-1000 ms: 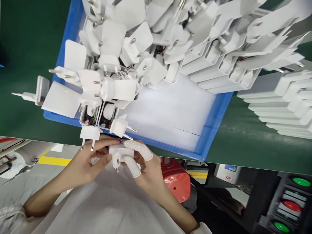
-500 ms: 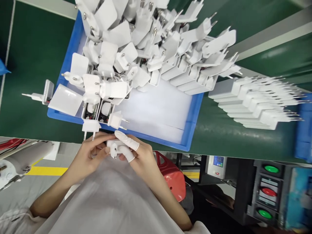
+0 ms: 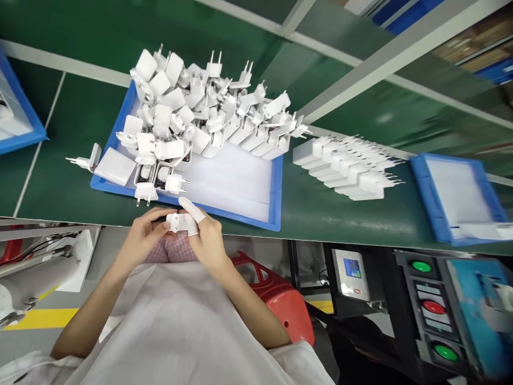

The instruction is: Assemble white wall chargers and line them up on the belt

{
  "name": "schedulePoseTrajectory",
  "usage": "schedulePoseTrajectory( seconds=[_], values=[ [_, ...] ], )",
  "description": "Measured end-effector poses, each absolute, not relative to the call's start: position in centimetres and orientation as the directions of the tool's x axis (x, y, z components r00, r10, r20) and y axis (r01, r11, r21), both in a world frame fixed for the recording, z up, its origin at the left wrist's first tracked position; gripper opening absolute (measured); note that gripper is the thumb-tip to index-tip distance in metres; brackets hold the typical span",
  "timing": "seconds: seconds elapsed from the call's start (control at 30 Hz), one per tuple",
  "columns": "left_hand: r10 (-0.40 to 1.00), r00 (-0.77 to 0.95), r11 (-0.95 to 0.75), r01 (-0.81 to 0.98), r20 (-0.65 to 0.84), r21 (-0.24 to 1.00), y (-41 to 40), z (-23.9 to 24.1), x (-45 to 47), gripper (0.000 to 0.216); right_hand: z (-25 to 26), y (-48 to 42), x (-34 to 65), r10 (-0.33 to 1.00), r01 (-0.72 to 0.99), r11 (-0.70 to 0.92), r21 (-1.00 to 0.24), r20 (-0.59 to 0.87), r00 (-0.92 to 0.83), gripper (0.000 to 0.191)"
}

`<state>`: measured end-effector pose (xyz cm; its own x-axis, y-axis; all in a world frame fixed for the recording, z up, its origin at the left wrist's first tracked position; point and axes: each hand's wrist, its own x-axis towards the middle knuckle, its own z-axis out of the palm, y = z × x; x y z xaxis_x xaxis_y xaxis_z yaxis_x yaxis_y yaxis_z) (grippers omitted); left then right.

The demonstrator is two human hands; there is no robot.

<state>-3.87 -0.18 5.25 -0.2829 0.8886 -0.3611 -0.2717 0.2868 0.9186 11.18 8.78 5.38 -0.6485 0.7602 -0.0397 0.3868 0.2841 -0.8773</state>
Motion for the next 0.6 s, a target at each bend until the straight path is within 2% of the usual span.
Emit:
schedulePoseTrajectory(
  seconds=[0.17,0.27,0.37,0.43,0.5,0.57,0.6],
  values=[
    [0.883,-0.284,0.299,-0.272,-0.373,0.915,-0.4,5.2,-3.6,0.043,4.8,8.3,12.2,0.782,0.303,0.226,-0.926,-0.013,-0.624,0.032],
    [0.877,-0.288,0.307,-0.280,-0.385,0.910,-0.2,5.1,-3.6,0.045,5.1,9.0,13.0,0.654,0.250,0.439,-0.863,0.115,-0.748,0.027],
    [0.876,-0.306,0.302,-0.252,-0.372,0.919,-0.1,4.9,-3.7,0.047,5.3,10.3,13.0,0.507,0.226,0.539,-0.811,0.097,-0.857,0.033],
    [0.876,-0.336,0.287,-0.212,-0.346,0.934,-0.3,4.9,-3.7,0.047,5.2,11.0,12.7,0.536,0.207,0.433,-0.877,0.066,-0.841,0.024],
    [0.869,-0.393,0.254,-0.168,-0.301,0.953,-0.9,5.1,-3.7,0.044,5.1,11.2,12.5,0.612,0.146,0.247,-0.958,0.037,-0.790,0.018],
    [0.865,-0.460,0.208,-0.039,-0.203,0.977,-1.8,5.7,-3.4,0.041,5.1,10.9,12.5,0.683,0.091,0.089,-0.992,-0.006,-0.730,0.022],
    [0.870,-0.480,0.174,0.084,-0.113,0.981,-2.3,6.1,-3.1,0.039,5.3,10.5,12.7,0.708,0.075,0.042,-0.996,-0.024,-0.706,0.026]
  ],
)
